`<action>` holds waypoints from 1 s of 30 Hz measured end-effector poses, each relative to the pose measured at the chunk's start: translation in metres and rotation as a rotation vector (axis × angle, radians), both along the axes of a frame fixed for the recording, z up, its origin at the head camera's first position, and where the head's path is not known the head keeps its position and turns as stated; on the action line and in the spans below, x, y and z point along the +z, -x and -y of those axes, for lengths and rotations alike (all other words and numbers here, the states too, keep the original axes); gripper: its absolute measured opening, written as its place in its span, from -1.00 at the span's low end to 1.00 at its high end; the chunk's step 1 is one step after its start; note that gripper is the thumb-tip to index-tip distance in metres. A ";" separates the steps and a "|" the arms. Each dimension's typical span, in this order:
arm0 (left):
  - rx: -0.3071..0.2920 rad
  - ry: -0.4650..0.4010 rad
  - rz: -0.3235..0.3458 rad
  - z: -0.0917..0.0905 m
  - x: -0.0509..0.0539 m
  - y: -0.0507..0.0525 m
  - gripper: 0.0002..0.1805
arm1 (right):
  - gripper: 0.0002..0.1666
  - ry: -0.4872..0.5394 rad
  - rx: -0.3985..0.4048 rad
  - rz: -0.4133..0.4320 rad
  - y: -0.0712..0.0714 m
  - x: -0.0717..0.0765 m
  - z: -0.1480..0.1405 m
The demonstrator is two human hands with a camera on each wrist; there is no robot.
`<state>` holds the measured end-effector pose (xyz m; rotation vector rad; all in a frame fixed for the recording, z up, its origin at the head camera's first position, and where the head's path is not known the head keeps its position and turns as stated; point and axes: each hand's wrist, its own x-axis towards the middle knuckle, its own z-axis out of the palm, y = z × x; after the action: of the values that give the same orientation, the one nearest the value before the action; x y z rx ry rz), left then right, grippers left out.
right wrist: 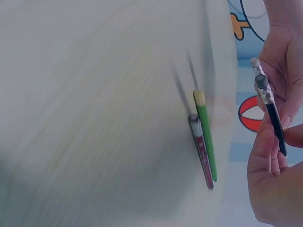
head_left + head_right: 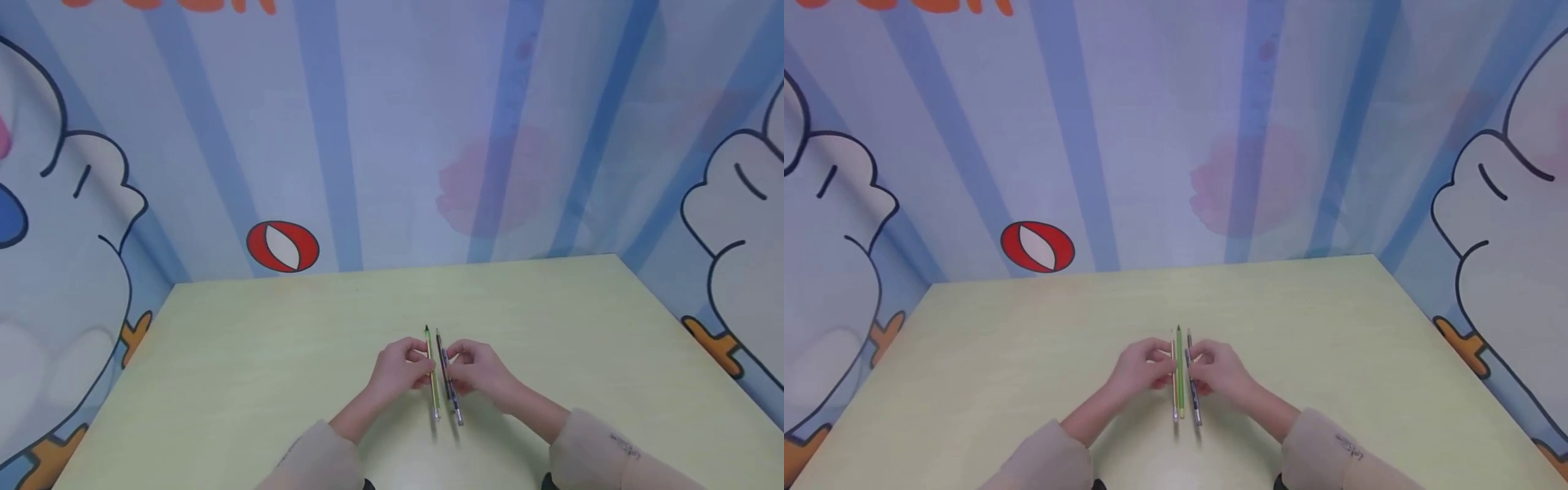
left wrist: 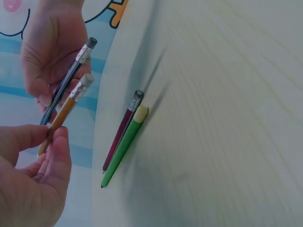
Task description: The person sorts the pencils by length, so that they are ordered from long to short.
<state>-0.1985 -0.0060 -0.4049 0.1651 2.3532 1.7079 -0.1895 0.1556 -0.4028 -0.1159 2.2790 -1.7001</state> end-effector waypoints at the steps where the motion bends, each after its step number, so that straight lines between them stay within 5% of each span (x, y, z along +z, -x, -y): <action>1: 0.001 0.002 0.004 -0.003 0.000 0.001 -0.70 | -0.69 -0.004 -0.005 -0.002 0.000 0.000 -0.004; 19: 0.048 0.052 0.073 -0.045 -0.010 0.020 -0.71 | -0.60 -0.046 -0.119 0.003 0.002 -0.005 -0.051; 30: 0.083 0.106 0.037 -0.063 -0.020 0.022 -0.71 | -0.59 -0.045 -0.156 0.006 0.001 -0.006 -0.057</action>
<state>-0.2206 0.0565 -0.4247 0.0177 2.4481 1.6017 -0.1907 0.2125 -0.4090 0.0789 2.3752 -1.7179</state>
